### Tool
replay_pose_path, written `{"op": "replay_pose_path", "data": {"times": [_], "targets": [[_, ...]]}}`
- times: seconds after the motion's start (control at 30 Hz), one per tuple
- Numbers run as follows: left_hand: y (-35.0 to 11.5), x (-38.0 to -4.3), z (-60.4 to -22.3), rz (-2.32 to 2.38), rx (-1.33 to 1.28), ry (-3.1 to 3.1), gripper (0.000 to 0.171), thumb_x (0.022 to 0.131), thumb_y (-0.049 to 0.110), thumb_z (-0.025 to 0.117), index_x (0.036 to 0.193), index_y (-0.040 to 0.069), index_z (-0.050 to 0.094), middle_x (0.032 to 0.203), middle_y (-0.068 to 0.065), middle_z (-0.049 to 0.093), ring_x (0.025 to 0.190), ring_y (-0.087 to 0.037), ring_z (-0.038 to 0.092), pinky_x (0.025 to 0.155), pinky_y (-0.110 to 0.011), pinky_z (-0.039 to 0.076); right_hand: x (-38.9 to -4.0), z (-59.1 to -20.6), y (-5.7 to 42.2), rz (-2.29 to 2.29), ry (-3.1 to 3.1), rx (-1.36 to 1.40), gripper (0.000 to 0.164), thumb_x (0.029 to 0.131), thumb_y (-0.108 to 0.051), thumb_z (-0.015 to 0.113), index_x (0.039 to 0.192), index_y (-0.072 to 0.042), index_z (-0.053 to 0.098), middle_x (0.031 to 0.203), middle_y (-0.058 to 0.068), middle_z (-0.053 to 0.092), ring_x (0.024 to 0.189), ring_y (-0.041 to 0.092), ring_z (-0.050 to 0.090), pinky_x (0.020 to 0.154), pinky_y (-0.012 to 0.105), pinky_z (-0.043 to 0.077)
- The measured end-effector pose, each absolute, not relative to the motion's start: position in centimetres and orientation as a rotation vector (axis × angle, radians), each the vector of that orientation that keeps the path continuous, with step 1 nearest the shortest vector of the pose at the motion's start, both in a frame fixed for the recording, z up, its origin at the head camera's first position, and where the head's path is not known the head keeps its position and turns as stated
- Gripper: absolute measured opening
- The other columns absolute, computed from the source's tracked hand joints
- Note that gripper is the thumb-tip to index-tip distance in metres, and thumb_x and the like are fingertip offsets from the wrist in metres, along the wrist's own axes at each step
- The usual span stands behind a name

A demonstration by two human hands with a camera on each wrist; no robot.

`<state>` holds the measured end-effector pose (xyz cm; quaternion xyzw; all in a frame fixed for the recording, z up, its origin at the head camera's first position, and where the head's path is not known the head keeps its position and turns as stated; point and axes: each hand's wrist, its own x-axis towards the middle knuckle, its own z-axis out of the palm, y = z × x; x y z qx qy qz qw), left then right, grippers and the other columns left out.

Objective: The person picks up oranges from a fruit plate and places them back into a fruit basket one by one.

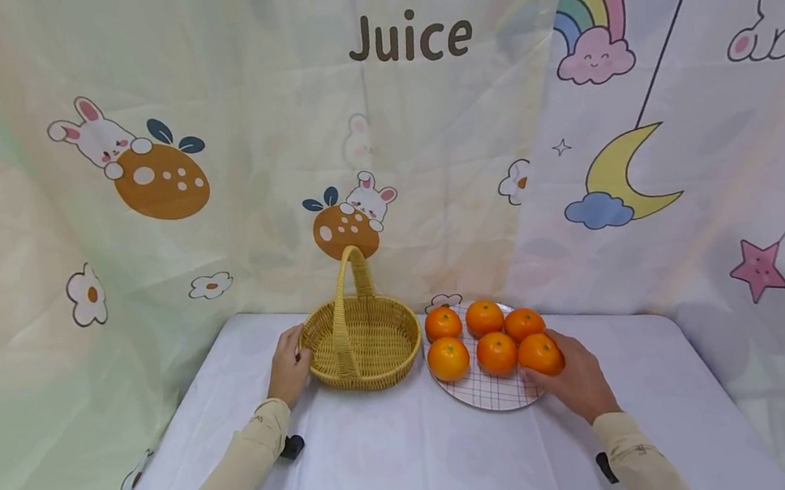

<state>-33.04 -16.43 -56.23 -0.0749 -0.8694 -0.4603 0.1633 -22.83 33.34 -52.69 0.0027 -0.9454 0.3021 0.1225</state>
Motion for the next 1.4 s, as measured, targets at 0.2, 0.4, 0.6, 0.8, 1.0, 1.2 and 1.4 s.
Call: {"op": "replay_pose_path", "data": {"times": [0.2,0.4,0.6,0.8,1.0,1.2,1.4], "targets": [[-16.7,-33.0,-55.7,-1.303,-0.225,-2.46,0.052,0.094,0.005,0.051,0.145,-0.001,0.041,0.142,-0.016,0.043,0.132,-0.033,0.042,0.11,-0.049,0.034,-23.7,-51.3,32.2,0.853,-2.728,0.087,0.087,0.08,-0.043,0.078,0.144,0.002,0.04,0.136,0.026,0.048,0.116,0.042,0.048,0.096,0.062,0.043],[-17.0,-33.1,-55.6,-1.321,-0.204,-2.474,0.052,0.095,0.006,0.051,0.145,0.0,0.042,0.143,-0.014,0.042,0.133,-0.032,0.041,0.111,-0.048,0.033,-25.1,-50.0,29.9,0.915,-2.694,0.179,0.091,0.078,-0.053,0.075,0.144,-0.002,0.042,0.137,0.02,0.049,0.118,0.04,0.049,0.096,0.06,0.045],[-17.1,-33.0,-55.8,-1.319,-0.206,-2.47,0.052,0.095,0.007,0.05,0.146,0.0,0.041,0.143,-0.015,0.042,0.132,-0.033,0.042,0.11,-0.049,0.034,-26.2,-48.9,26.7,0.965,-2.677,0.264,0.085,0.079,-0.046,0.078,0.144,-0.003,0.043,0.136,0.018,0.051,0.116,0.038,0.05,0.095,0.06,0.045],[-17.0,-33.2,-56.3,-1.322,-0.208,-2.456,0.053,0.095,0.007,0.049,0.147,0.002,0.04,0.143,-0.016,0.041,0.132,-0.033,0.042,0.109,-0.049,0.035,-27.4,-48.3,23.5,0.988,-2.672,0.339,0.085,0.078,-0.05,0.077,0.144,-0.009,0.044,0.138,0.012,0.051,0.115,0.033,0.052,0.093,0.056,0.049],[-16.6,-33.2,-56.6,-1.35,-0.202,-2.456,0.053,0.096,0.006,0.048,0.148,0.002,0.038,0.143,-0.017,0.041,0.124,-0.031,0.046,0.104,-0.049,0.04,-28.4,-48.1,20.2,1.036,-2.687,0.406,0.083,0.076,-0.053,0.078,0.144,-0.019,0.045,0.135,0.004,0.053,0.113,0.027,0.053,0.092,0.053,0.049],[-16.2,-33.0,-56.4,-1.358,-0.181,-2.468,0.053,0.096,0.006,0.048,0.148,0.001,0.037,0.142,-0.018,0.041,0.123,-0.031,0.047,0.105,-0.049,0.039,-29.2,-48.1,17.2,1.051,-2.664,0.508,0.085,0.074,-0.06,0.075,0.142,-0.017,0.048,0.136,0.002,0.053,0.112,0.024,0.055,0.092,0.049,0.049],[-16.2,-33.0,-56.6,-1.37,-0.18,-2.452,0.053,0.096,0.007,0.048,0.148,0.0,0.038,0.141,-0.019,0.043,0.121,-0.032,0.048,0.103,-0.049,0.04,-29.6,-48.4,14.6,1.095,-2.67,0.558,0.086,0.074,-0.057,0.077,0.142,-0.014,0.048,0.132,0.001,0.055,0.11,0.023,0.055,0.091,0.047,0.05]]}}
